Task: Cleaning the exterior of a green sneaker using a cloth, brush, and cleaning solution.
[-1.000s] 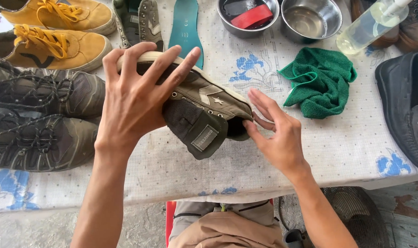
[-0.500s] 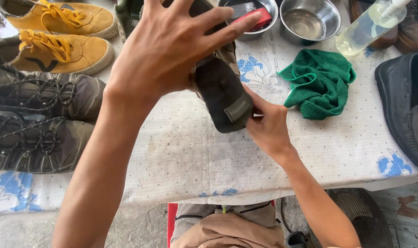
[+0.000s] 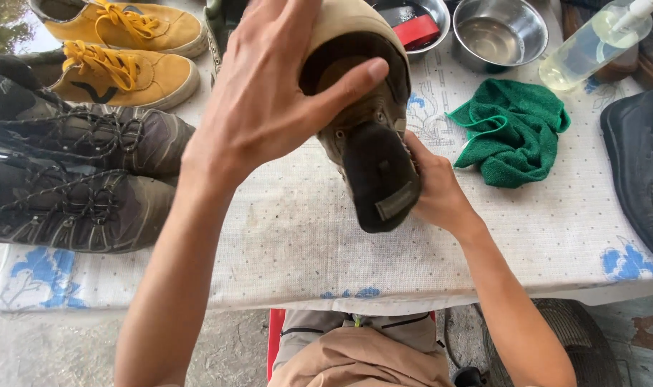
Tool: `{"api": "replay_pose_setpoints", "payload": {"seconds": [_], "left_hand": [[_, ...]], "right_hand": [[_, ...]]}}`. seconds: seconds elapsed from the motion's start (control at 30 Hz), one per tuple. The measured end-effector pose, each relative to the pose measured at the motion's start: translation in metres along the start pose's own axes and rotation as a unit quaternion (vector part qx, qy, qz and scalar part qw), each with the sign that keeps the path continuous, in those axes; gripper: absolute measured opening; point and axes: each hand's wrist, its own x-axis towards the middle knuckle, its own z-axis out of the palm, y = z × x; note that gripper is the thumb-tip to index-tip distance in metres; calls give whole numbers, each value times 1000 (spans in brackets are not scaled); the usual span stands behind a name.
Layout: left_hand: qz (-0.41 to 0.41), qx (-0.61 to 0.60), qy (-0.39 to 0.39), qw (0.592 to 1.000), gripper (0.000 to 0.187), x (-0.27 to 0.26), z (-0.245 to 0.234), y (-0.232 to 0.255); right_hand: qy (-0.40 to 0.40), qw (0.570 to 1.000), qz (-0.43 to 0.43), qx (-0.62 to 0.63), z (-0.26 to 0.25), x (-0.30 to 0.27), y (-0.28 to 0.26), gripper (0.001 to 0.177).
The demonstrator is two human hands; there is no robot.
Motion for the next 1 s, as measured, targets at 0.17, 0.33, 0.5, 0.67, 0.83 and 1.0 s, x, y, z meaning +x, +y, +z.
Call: {"api": "replay_pose_setpoints", "payload": {"seconds": [0.17, 0.33, 0.5, 0.67, 0.83, 1.0], "left_hand": [[-146, -160, 199, 956, 55, -12, 33, -6], [-105, -310, 354, 876, 75, -24, 63, -21], [-196, -91, 225, 950, 70, -24, 48, -11], [-198, -118, 214, 949, 99, -21, 66, -18], [-80, -171, 211, 959, 105, -19, 60, -25], [-81, -225, 168, 956, 99, -11, 84, -48]], "right_hand": [[-133, 972, -100, 166, -2, 3, 30, 64], [-120, 962, -145, 196, 17, 17, 31, 47], [-177, 954, -68, 232, 16, 47, 35, 70], [-165, 938, -54, 301, 34, 54, 21, 64], [-91, 937, -135, 308, 29, 53, 29, 103], [-142, 945, -80, 282, 30, 52, 43, 78]]}}
